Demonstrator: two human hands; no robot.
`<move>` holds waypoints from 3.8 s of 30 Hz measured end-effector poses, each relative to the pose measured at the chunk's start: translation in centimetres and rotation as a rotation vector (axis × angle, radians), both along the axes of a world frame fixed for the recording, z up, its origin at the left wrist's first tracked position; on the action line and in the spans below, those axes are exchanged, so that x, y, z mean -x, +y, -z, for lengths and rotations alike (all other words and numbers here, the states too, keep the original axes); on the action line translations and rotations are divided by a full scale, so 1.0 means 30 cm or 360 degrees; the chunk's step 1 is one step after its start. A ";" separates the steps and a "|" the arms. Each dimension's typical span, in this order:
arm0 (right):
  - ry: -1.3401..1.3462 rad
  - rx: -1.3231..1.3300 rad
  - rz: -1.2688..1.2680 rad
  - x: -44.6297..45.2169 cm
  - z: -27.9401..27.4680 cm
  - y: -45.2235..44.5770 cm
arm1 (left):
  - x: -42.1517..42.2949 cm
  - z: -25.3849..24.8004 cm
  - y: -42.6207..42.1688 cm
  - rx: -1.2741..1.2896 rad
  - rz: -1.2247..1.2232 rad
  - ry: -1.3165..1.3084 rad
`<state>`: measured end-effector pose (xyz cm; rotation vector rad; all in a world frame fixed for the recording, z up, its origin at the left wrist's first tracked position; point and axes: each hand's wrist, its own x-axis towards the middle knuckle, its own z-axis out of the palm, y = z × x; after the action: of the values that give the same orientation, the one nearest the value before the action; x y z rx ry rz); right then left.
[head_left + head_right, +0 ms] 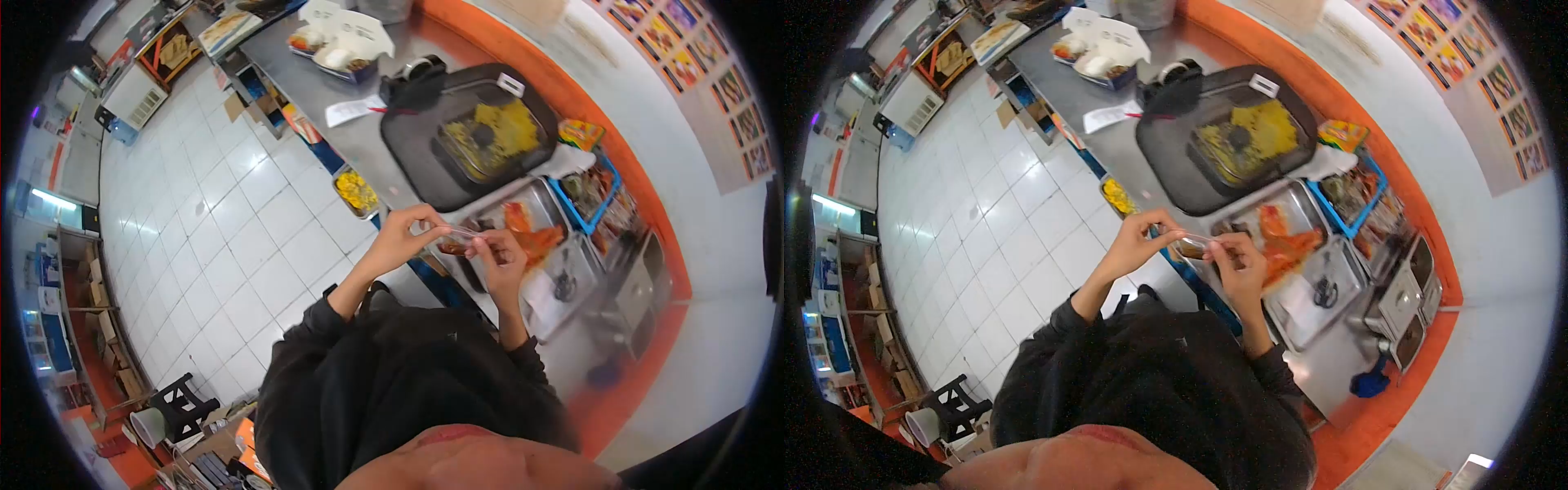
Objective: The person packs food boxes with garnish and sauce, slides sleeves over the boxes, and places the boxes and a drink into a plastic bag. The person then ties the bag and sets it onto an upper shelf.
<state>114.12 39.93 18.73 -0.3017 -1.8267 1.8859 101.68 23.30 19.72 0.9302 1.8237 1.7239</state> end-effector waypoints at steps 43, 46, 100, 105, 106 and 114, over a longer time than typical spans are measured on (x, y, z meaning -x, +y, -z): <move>-0.0395 -0.0865 0.0598 1.939 0.174 -0.371 | 2.113 0.422 -0.160 0.0431 -0.0426 0.1227; -0.0540 -0.0820 0.0515 2.158 0.304 -0.339 | 2.163 0.418 -0.156 0.0321 -0.0635 0.1140; -0.0155 0.0253 0.1964 1.710 0.612 -0.633 | 1.783 0.542 -0.083 0.0624 0.1243 0.1080; -0.0485 0.0164 0.1900 1.703 0.638 -0.655 | 1.778 0.559 -0.096 0.0647 0.1224 0.1123; -0.0517 0.0158 0.1985 1.715 0.629 -0.650 | 1.779 0.559 -0.094 0.0621 0.1217 0.1125; -0.0456 0.0131 0.1875 1.690 0.629 -0.633 | 1.786 0.545 -0.095 0.0656 0.1247 0.1110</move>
<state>63.42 20.94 -0.13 -1.3699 -1.2024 1.0735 48.10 20.44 3.37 1.8664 1.7034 0.5453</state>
